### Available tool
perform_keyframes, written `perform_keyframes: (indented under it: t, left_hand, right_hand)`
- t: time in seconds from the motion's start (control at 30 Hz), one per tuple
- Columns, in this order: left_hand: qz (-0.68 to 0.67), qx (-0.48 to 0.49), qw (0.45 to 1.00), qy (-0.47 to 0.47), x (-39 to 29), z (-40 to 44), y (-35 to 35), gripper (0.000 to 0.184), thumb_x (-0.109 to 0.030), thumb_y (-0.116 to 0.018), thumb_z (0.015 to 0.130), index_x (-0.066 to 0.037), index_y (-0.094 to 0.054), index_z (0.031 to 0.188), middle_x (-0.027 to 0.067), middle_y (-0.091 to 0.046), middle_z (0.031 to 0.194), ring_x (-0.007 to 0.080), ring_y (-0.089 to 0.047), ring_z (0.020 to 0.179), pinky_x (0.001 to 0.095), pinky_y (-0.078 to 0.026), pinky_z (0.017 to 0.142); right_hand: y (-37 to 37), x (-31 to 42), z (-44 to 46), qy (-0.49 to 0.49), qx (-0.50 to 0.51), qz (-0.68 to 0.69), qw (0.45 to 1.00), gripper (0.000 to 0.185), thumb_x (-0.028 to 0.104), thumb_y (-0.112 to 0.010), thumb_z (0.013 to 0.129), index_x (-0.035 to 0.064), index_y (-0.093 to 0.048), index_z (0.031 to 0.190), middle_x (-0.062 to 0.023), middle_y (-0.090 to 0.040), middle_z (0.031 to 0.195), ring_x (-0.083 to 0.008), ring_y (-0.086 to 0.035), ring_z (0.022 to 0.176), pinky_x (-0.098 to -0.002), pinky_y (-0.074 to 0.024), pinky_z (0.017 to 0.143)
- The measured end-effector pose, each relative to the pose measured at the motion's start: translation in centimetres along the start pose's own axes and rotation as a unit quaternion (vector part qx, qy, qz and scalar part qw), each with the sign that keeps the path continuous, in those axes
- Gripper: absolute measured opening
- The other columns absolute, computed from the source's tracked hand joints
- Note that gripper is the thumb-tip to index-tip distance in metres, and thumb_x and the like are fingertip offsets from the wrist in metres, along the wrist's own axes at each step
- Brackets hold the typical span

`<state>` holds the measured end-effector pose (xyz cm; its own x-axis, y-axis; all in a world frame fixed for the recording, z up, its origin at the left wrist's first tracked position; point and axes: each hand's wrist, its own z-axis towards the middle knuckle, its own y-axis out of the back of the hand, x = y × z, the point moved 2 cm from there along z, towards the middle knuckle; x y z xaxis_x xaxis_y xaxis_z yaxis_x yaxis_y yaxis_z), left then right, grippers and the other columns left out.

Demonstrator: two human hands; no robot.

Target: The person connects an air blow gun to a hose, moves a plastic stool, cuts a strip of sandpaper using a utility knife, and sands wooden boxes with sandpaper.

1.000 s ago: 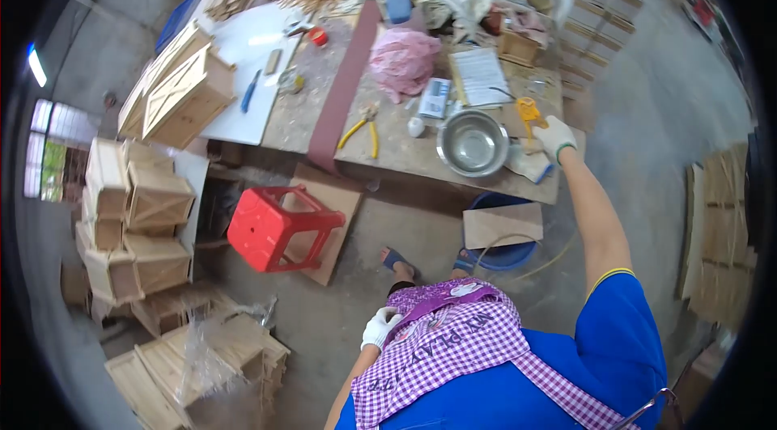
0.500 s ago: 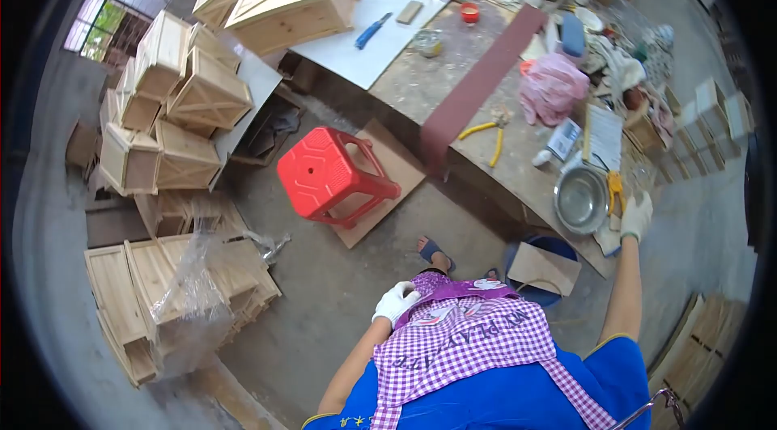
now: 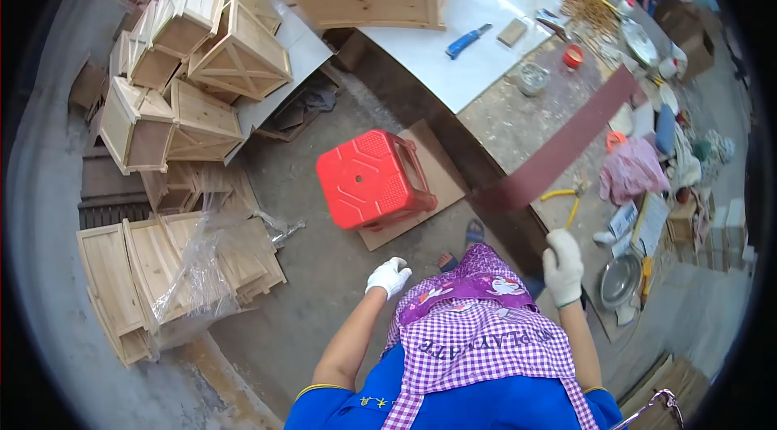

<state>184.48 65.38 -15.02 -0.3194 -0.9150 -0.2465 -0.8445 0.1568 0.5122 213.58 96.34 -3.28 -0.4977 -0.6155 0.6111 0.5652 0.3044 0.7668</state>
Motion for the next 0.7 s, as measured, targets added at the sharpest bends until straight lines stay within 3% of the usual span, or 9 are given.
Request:
perform_keyframes:
  t: [0.1,0.23,0.33,0.53,0.57,0.6,0.7]
  left_hand:
    - [-0.101,-0.028,0.993,0.046,1.9,3.0,1.9,0.052,-0.046,-0.064,0.093,-0.012,-0.064,0.132,0.0170,-0.068,0.131,0.0349,-0.064,0.123,0.0433,-0.049,0.105]
    - [-0.222,-0.107,0.962,0.116,5.5,4.1,3.6,0.048,-0.039,-0.066,0.094,-0.008,-0.065,0.130,0.0186,-0.070,0.126,0.0313,-0.067,0.118,0.0400,-0.051,0.102]
    - [-0.407,-0.217,0.874,0.152,12.8,7.3,1.4,0.041,-0.029,-0.070,0.093,-0.004,-0.067,0.125,0.0164,-0.072,0.122,0.0272,-0.069,0.114,0.0372,-0.052,0.099]
    - [-0.446,-0.266,0.819,0.243,22.0,10.3,4.8,0.040,-0.029,-0.072,0.092,-0.004,-0.068,0.123,0.0141,-0.073,0.117,0.0243,-0.070,0.107,0.0361,-0.054,0.094]
    - [-0.459,-0.277,0.813,0.226,22.8,11.0,5.7,0.035,-0.028,-0.071,0.094,-0.004,-0.069,0.121,0.0099,-0.074,0.106,0.0185,-0.069,0.088,0.0330,-0.056,0.077]
    - [-0.456,-0.275,0.814,0.231,24.0,11.9,6.6,0.035,-0.028,-0.071,0.094,-0.004,-0.069,0.121,0.0099,-0.074,0.106,0.0185,-0.069,0.088,0.0330,-0.056,0.077]
    - [-0.561,-0.247,0.760,0.214,26.7,16.5,10.8,0.027,-0.025,-0.068,0.098,-0.005,-0.066,0.117,0.0021,-0.065,0.084,0.0099,-0.055,0.063,0.0278,-0.046,0.054]
  right_hand:
    - [-6.3,2.2,3.8,-0.018,0.142,0.083,0.986,0.026,0.005,-0.071,0.084,0.0061,-0.072,0.110,-0.0146,-0.072,0.110,-0.0329,-0.068,0.108,-0.0430,-0.0526,0.098]
    - [-13.6,4.0,9.2,-0.043,0.387,0.102,0.915,0.031,0.024,-0.066,0.092,0.0045,-0.071,0.116,-0.0182,-0.071,0.111,-0.0357,-0.067,0.107,-0.0422,-0.0534,0.094]
    - [-17.0,6.1,13.2,-0.008,0.403,0.107,0.909,0.032,0.025,-0.065,0.093,0.0044,-0.070,0.117,-0.0185,-0.071,0.112,-0.0363,-0.067,0.108,-0.0434,-0.0531,0.095]
    - [-25.6,8.5,19.1,-0.033,0.356,0.107,0.928,0.034,0.024,-0.067,0.093,0.0040,-0.070,0.119,-0.0196,-0.071,0.116,-0.0378,-0.067,0.110,-0.0438,-0.0532,0.095]
    - [-27.2,9.5,19.8,-0.030,0.352,0.098,0.930,0.034,0.023,-0.066,0.093,0.0042,-0.070,0.120,-0.0197,-0.071,0.116,-0.0375,-0.067,0.110,-0.0445,-0.0533,0.095]
    - [-29.1,10.6,20.3,-0.034,0.357,0.099,0.928,0.034,0.023,-0.066,0.093,0.0042,-0.070,0.120,-0.0197,-0.071,0.116,-0.0375,-0.067,0.110,-0.0445,-0.0533,0.095]
    - [-36.3,15.1,21.1,0.019,0.357,0.098,0.929,0.035,0.017,-0.067,0.090,0.0054,-0.069,0.123,-0.0189,-0.070,0.119,-0.0364,-0.065,0.114,-0.0444,-0.0518,0.099]
